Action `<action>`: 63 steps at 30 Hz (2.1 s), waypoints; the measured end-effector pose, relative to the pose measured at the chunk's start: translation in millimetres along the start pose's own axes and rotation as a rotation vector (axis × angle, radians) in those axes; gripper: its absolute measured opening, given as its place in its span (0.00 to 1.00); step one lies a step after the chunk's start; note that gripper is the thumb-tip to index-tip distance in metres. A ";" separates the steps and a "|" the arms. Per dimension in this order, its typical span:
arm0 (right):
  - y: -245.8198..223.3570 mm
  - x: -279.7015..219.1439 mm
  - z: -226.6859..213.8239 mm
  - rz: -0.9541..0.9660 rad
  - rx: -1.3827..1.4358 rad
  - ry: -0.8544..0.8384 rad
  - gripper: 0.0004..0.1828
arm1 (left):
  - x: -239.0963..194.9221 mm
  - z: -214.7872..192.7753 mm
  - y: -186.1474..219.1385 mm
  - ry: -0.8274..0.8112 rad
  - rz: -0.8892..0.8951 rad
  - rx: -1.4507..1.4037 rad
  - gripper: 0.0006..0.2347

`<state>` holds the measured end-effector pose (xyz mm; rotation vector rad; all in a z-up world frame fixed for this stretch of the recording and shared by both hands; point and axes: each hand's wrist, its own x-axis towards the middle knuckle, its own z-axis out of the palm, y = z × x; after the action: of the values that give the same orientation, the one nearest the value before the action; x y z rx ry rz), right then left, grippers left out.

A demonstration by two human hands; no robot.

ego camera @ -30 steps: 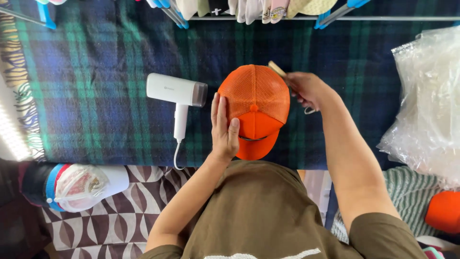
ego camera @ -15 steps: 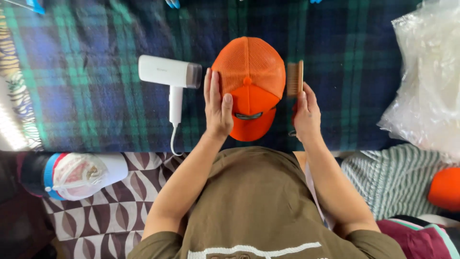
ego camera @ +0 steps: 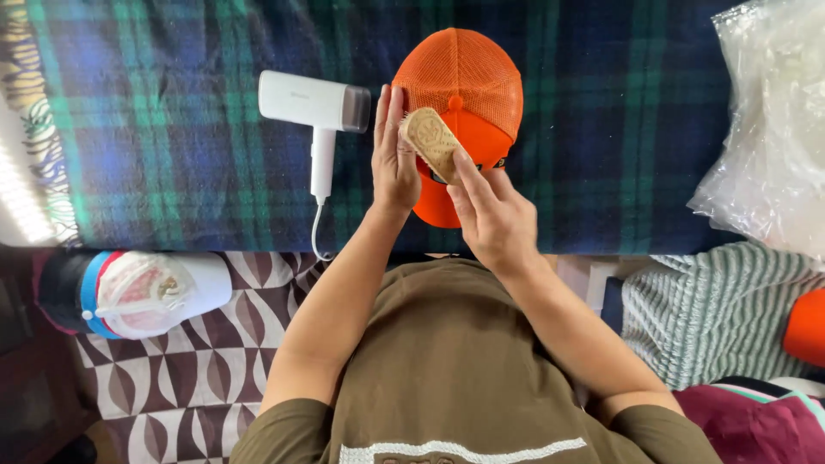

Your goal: The person cleans an orange baseball cap by first brushing the inside and outside surfaces with a wooden brush. They then use a handheld garment steamer to steam the cap, moving the device over the fabric to remove wrinkles and refresh the material.

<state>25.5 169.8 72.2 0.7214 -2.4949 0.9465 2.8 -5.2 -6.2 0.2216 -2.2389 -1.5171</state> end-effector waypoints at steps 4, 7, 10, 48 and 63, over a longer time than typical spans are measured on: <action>66.0 -52.7 20.8 0.206 0.192 0.048 0.25 | 2.6 -6.3 18.6 -0.078 -0.062 -0.059 0.20; 71.2 -68.3 7.4 0.902 0.110 -0.110 0.28 | -1.9 -13.6 22.9 -0.106 -0.153 -0.051 0.22; 56.4 -68.9 12.3 0.468 0.215 0.037 0.25 | 6.7 -7.9 16.9 -0.087 -0.095 -0.069 0.21; -1.6 -35.1 12.9 -0.439 -0.362 -0.517 0.19 | -51.1 -31.0 -66.5 -0.180 -1.111 -1.595 0.27; 114.7 -162.8 7.3 0.248 -0.329 -0.332 0.27 | -67.3 -11.4 -75.6 -0.023 -1.113 -1.200 0.05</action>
<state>87.7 291.8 -72.5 0.5020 -2.9869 0.4964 60.2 -20.0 -88.9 1.1205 -0.7376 -3.0426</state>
